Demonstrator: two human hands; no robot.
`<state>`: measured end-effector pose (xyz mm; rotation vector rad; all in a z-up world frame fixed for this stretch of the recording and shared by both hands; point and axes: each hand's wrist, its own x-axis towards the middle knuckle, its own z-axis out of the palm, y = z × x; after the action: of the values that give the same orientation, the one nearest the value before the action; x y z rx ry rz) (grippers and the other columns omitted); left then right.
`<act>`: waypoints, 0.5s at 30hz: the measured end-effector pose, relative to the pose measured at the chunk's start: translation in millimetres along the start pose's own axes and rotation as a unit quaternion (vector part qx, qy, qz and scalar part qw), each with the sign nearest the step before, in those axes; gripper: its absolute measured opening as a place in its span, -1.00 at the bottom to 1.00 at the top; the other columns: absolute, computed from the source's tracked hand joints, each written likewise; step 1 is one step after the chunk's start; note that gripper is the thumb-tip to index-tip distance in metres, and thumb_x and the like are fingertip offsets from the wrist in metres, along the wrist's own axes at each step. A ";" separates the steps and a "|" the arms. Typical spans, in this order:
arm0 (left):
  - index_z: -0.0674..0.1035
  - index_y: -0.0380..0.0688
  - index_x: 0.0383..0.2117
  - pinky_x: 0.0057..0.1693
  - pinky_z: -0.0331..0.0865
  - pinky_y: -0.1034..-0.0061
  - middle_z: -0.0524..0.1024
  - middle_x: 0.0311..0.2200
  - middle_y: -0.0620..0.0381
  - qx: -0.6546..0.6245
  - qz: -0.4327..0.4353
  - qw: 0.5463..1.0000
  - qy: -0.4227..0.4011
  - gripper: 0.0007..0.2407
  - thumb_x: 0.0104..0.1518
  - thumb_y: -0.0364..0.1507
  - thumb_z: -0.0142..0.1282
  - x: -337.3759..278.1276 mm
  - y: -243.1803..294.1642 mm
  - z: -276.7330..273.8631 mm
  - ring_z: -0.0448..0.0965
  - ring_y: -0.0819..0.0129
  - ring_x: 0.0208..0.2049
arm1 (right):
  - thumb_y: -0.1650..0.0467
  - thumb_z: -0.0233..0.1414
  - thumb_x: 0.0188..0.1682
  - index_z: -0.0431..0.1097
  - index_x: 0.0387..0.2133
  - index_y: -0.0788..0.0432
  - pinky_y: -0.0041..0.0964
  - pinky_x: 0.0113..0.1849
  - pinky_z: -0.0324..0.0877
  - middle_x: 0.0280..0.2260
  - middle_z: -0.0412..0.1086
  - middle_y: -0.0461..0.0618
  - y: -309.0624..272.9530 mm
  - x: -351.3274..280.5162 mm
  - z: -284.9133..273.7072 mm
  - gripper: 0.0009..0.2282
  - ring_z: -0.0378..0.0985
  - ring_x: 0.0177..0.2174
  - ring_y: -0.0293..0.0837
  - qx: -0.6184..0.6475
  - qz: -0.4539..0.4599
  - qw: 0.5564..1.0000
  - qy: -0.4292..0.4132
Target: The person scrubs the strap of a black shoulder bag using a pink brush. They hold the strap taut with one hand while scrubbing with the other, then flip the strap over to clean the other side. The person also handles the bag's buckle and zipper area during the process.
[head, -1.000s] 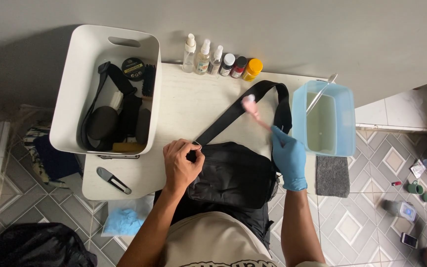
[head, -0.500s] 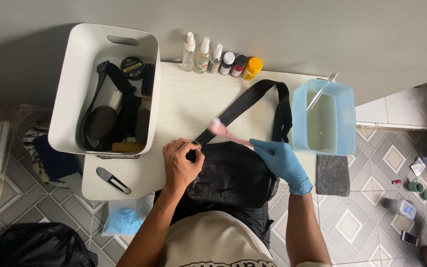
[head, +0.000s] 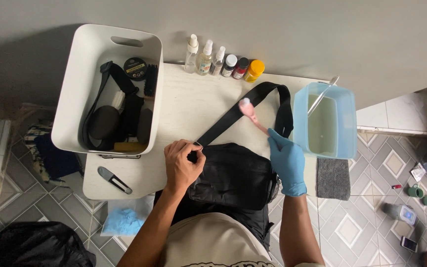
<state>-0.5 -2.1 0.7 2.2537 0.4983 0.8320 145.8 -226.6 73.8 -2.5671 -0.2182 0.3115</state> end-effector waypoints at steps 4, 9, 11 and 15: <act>0.61 0.08 -0.50 -0.03 0.31 0.32 0.47 -0.52 0.27 -0.006 -0.003 1.000 -0.002 -0.91 -0.06 -0.51 0.15 0.7 -2.0 -0.3 0.56 0.26 -0.40 | 0.29 0.12 -0.03 0.57 -0.09 -0.30 0.15 -0.19 0.48 -0.33 0.59 0.07 -16.4 -16.5 -3.2 -0.75 0.58 -0.21 0.25 0.027 -0.020 0.998 -0.061; 0.61 0.10 -0.50 -0.01 0.32 0.31 0.48 -0.52 0.30 -0.015 -0.007 1.000 -0.001 -0.90 -0.08 -0.51 0.16 0.2 -0.7 -1.7 0.57 0.27 -0.39 | 0.27 0.08 0.04 0.54 -0.04 -0.27 0.12 -0.21 0.48 -0.38 0.59 0.05 -8.9 -7.8 2.1 -0.76 0.61 -0.30 0.21 -0.013 -0.026 0.999 -0.039; 0.60 0.09 -0.50 -0.02 0.32 0.30 0.47 -0.52 0.29 -0.015 -0.003 1.000 0.005 -0.90 -0.08 -0.51 0.16 2.5 -0.4 -2.8 0.57 0.26 -0.40 | 0.28 0.10 0.02 0.55 -0.04 -0.27 0.11 -0.20 0.48 -0.33 0.59 0.04 -19.2 -10.8 -4.7 -0.75 0.60 -0.27 0.22 -0.006 -0.039 0.998 -0.040; 0.56 0.05 -0.53 -0.03 0.32 0.32 0.44 -0.54 0.27 -0.015 0.009 1.000 0.004 -0.92 -0.09 -0.51 0.18 -0.6 -5.4 0.1 0.55 0.25 -0.41 | 0.33 0.22 -0.16 0.61 -0.14 -0.20 0.06 -0.13 0.48 -0.26 0.63 0.07 -29.8 -26.2 1.8 -0.72 0.62 -0.16 0.19 0.064 -0.042 0.984 -0.161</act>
<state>-1.5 1.3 -3.4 2.2305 0.4664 0.8520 117.5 -206.3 92.9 -2.3629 -0.4101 0.6853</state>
